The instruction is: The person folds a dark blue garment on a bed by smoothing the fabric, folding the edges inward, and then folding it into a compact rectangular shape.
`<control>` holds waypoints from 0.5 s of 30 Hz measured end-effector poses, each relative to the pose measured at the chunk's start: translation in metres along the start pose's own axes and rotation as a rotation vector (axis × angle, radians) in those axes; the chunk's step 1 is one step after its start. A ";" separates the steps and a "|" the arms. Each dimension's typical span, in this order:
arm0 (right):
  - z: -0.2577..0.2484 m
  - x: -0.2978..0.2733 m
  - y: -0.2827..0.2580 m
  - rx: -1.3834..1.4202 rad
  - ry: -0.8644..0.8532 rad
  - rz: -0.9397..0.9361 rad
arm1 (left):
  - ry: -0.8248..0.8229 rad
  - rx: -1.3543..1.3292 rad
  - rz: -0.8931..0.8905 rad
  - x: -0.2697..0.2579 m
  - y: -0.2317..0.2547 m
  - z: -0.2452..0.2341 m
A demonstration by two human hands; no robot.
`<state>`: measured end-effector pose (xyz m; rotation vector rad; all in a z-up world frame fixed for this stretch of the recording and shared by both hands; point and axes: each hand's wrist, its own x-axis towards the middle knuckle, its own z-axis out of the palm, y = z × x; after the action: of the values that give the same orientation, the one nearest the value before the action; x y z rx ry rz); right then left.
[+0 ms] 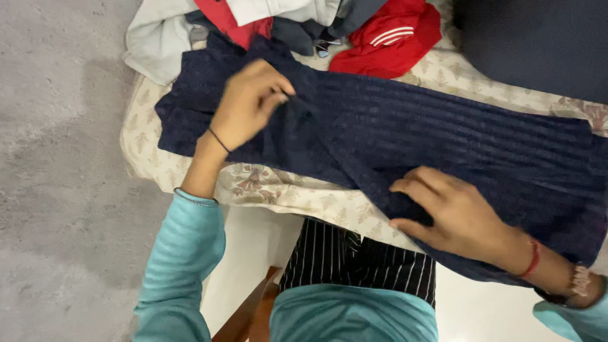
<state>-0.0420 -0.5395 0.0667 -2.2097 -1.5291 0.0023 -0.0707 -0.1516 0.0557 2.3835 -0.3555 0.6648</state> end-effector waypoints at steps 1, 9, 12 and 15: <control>0.002 0.001 -0.001 -0.013 0.043 -0.074 | 0.093 0.050 0.026 0.001 -0.002 -0.003; 0.010 0.003 -0.009 -0.191 0.046 -0.067 | 0.335 0.625 0.148 0.017 0.028 -0.026; 0.012 0.002 -0.009 -0.202 0.098 -0.063 | -0.121 0.265 0.338 0.021 0.050 0.006; 0.011 0.002 -0.006 -0.176 0.122 -0.041 | -0.377 0.141 0.390 0.025 0.051 0.032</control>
<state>-0.0490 -0.5321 0.0592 -2.2653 -1.5588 -0.2856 -0.0588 -0.2132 0.0738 2.5977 -0.9822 0.4113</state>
